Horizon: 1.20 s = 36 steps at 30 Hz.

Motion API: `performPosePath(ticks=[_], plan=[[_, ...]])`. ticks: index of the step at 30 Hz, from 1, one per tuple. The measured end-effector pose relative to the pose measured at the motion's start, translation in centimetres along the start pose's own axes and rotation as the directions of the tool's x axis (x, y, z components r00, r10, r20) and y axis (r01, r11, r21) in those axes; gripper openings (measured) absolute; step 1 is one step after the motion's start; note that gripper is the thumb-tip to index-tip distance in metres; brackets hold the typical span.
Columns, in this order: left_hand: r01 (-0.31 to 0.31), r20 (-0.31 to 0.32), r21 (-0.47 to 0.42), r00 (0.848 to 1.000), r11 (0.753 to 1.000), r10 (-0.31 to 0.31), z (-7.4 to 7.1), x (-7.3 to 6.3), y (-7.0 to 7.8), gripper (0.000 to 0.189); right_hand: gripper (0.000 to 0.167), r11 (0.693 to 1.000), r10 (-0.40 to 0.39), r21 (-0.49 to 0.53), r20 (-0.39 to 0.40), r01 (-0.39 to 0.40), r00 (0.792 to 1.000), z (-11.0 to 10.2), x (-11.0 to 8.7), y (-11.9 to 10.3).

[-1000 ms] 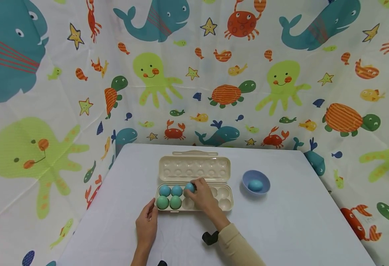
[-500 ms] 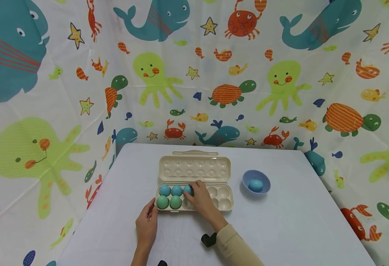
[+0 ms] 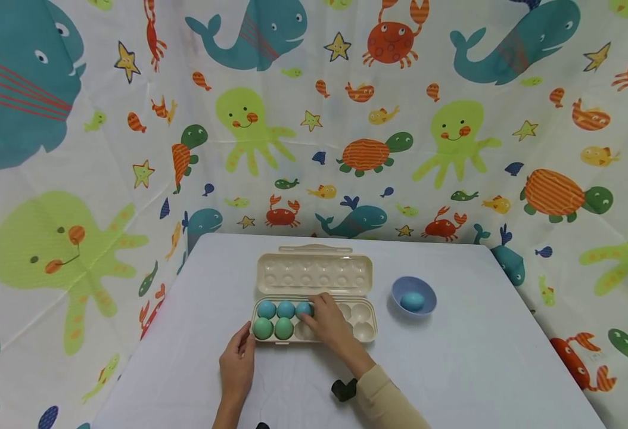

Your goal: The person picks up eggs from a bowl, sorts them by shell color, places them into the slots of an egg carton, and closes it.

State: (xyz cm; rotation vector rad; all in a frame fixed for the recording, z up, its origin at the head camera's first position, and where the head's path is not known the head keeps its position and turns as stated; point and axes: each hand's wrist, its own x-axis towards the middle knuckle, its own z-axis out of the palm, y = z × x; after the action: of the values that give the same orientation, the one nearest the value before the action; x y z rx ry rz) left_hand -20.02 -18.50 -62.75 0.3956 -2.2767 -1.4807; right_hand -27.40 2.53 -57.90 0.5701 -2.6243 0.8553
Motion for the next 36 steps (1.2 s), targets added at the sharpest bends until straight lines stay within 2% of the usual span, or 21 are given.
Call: performPosePath(ticks=[7, 15, 23, 26, 36], plan=[[-0.015, -0.011, 0.001, 1.0, 1.0, 0.015, 0.0, 0.0, 0.1, 0.035, 0.038, 0.999, 0.036, -0.018, 0.012, -0.035, 0.999, -2.7, -0.2, 0.8], [-0.027, -0.014, -0.002, 1.0, 1.0, 0.027, 0.1, 0.0, 0.0, 0.035, 0.036, 0.997, 0.058, -0.044, -0.063, -0.061, 0.996, -6.1, -0.2, 2.2], [-0.053, -0.021, -0.002, 0.998, 0.999, 0.053, 0.2, 0.0, -0.2, 0.034, 0.032, 0.997, -0.034, -0.08, -0.202, 0.018, 0.979, -9.0, -0.1, 4.2], [-0.055, -0.02, 0.002, 0.998, 0.998, 0.055, 0.2, 0.0, -0.3, 0.034, 0.032, 0.996, -0.04, -0.087, -0.229, 0.021, 0.973, -10.0, -0.2, 5.0], [-0.023, 0.001, -0.005, 1.0, 1.0, 0.023, 0.0, 0.0, -0.2, 0.034, 0.032, 0.989, 0.041, -0.128, -0.235, -0.073, 0.971, -12.7, -0.8, 8.0]])
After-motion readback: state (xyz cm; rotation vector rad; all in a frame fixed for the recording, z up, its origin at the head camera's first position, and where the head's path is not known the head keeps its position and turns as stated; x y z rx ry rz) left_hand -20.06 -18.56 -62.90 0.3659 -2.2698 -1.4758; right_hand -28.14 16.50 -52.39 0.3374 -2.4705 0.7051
